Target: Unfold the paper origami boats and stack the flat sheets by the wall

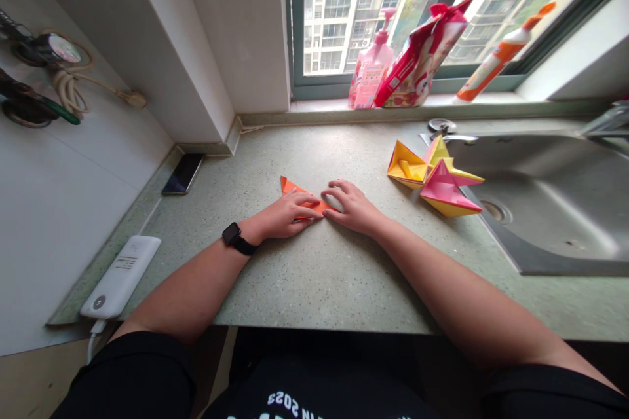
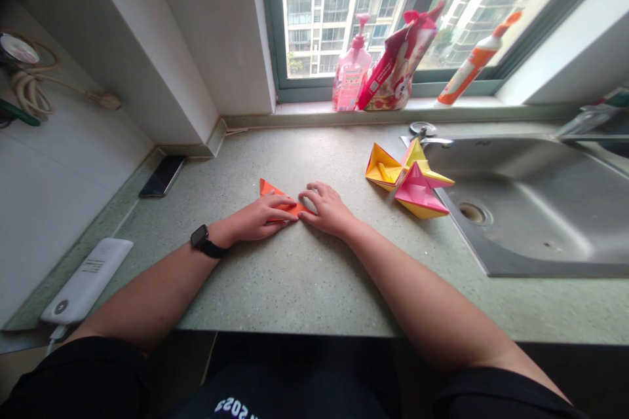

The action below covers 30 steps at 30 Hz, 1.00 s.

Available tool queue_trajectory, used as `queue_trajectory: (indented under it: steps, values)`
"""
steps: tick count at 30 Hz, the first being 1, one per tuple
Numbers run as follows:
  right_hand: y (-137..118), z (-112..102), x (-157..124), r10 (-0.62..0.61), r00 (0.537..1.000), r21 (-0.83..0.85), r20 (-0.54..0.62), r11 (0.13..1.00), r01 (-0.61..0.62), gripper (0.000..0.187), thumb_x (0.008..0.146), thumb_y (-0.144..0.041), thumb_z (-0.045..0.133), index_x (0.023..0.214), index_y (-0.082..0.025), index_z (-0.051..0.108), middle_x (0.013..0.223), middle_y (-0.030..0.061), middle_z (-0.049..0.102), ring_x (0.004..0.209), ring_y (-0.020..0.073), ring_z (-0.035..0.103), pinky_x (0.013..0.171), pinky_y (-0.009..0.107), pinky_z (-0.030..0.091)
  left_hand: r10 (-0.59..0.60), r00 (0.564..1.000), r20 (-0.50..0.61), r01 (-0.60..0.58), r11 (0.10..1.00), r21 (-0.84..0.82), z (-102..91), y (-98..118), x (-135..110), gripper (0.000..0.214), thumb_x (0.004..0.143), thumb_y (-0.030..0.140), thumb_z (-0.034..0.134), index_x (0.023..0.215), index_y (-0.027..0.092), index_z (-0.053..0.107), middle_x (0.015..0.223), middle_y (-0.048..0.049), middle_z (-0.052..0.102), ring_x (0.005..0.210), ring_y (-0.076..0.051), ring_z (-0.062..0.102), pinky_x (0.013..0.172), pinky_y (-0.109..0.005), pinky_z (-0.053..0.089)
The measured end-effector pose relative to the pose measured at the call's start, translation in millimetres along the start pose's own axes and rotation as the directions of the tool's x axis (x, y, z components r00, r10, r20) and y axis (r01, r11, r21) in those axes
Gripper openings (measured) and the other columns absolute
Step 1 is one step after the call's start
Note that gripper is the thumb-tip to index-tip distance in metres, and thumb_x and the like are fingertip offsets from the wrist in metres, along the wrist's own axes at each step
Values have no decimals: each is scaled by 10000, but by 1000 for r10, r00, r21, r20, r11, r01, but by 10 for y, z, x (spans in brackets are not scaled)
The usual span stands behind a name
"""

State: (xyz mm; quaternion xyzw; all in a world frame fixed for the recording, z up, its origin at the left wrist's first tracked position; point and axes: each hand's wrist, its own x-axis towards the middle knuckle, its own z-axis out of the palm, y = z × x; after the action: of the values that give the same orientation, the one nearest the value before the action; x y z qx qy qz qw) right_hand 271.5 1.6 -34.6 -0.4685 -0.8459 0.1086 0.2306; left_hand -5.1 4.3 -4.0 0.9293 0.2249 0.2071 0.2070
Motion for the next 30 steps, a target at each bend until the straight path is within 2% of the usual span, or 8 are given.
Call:
queue_trajectory:
  steps: [4, 13, 19, 23, 25, 26, 28, 30]
  values:
    - [60, 53, -2, 82, 996, -45, 45, 996, -80, 566, 943, -549, 800, 1439, -301, 685, 1643, 166, 550, 1595, 446, 435, 1285, 686, 389, -9, 1000, -2, 9, 1000, -1, -14, 14, 3, 257, 1082, 256, 658, 1269, 285, 832, 1497, -130, 679, 1406, -275, 619, 1221, -530, 506]
    - [310, -56, 34, 170, 974, -31, 152, 985, -168, 815, 868, -654, 847, 1574, -319, 614, 1771, 164, 425, 1661, 471, 329, 1331, 680, 324, -3, 1000, 20, 2, 1000, 13, -35, 20, 22, 258, 1095, 255, 636, 1265, 291, 827, 1497, -120, 688, 1407, -263, 626, 1237, -540, 482]
    - [346, -234, 49, 248, 934, -49, 256, 969, -244, 892, 861, -635, 854, 1636, -300, 567, 1812, 155, 352, 1692, 444, 260, 1368, 626, 274, 35, 999, 9, -35, 998, 53, -14, 16, 27, 249, 1088, 250, 641, 1250, 276, 829, 1463, -127, 712, 1400, -271, 634, 1253, -546, 466]
    - [329, -292, 55, 234, 920, -34, 313, 971, -236, 872, 892, -629, 815, 1657, -319, 532, 1841, 125, 293, 1715, 422, 190, 1382, 626, 208, 71, 996, -49, -64, 990, 127, -50, 81, 33, 215, 1081, 242, 635, 1196, 272, 815, 1426, -94, 735, 1388, -284, 638, 1225, -554, 488]
    - [311, -288, 48, 218, 927, -13, 306, 974, -225, 831, 902, -607, 812, 1640, -332, 545, 1840, 118, 296, 1715, 419, 194, 1381, 639, 193, 16, 986, -165, 12, 985, 169, -91, 100, 34, 198, 1085, 241, 612, 1181, 258, 785, 1354, -84, 758, 1299, -271, 676, 1169, -523, 530]
    - [298, -282, 42, 210, 932, 0, 296, 975, -220, 807, 905, -580, 818, 1627, -331, 557, 1836, 123, 304, 1713, 418, 205, 1381, 643, 190, -36, 967, -251, 84, 979, 185, -114, 97, 32, 196, 1087, 234, 591, 1176, 244, 764, 1298, -87, 767, 1244, -265, 691, 1139, -506, 547]
    - [269, -269, 30, 187, 945, 31, 269, 979, -203, 737, 907, -509, 834, 1580, -324, 595, 1819, 132, 338, 1705, 411, 239, 1378, 648, 199, -163, 897, -410, 263, 944, 199, -151, 62, 21, 194, 1079, 216, 556, 1181, 212, 721, 1212, -107, 763, 1173, -268, 697, 1097, -489, 564]
    - [237, -262, 18, 151, 960, 75, 237, 982, -173, 626, 908, -433, 841, 1493, -315, 651, 1795, 131, 379, 1695, 394, 280, 1375, 640, 224, -278, 839, -468, 409, 889, 206, -169, -4, 3, 198, 1058, 214, 558, 1207, 186, 685, 1206, -133, 745, 1169, -288, 688, 1089, -492, 567]
